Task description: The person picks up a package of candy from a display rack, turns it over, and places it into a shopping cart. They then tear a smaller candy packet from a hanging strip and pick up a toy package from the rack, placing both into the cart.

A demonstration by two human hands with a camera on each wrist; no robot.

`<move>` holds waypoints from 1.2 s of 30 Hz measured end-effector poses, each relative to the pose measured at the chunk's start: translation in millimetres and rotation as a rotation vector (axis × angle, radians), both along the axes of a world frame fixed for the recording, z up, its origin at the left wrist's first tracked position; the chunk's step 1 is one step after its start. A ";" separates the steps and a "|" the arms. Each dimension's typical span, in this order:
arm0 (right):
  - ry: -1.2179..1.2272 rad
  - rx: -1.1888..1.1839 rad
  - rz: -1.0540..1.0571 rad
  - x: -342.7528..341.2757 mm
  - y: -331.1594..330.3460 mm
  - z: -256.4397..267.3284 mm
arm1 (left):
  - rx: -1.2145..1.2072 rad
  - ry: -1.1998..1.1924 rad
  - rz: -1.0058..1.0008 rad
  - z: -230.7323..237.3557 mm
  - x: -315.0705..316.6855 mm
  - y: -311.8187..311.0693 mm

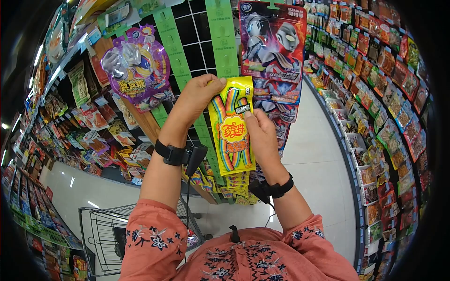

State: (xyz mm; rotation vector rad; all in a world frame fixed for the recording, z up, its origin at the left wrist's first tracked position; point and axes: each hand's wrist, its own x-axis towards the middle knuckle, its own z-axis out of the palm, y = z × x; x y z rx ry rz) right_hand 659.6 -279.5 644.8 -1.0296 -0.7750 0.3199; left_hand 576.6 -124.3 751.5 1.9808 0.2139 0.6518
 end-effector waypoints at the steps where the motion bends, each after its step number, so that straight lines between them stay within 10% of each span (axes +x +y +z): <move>1: 0.006 0.004 0.009 0.9 0.5 -1.0 | 0.009 -0.003 0.005 0.5 -0.5 -0.9; 36: -0.316 -0.233 -0.222 2.5 -13.8 -19.4 | 0.095 -0.135 0.040 -32.2 8.2 11.7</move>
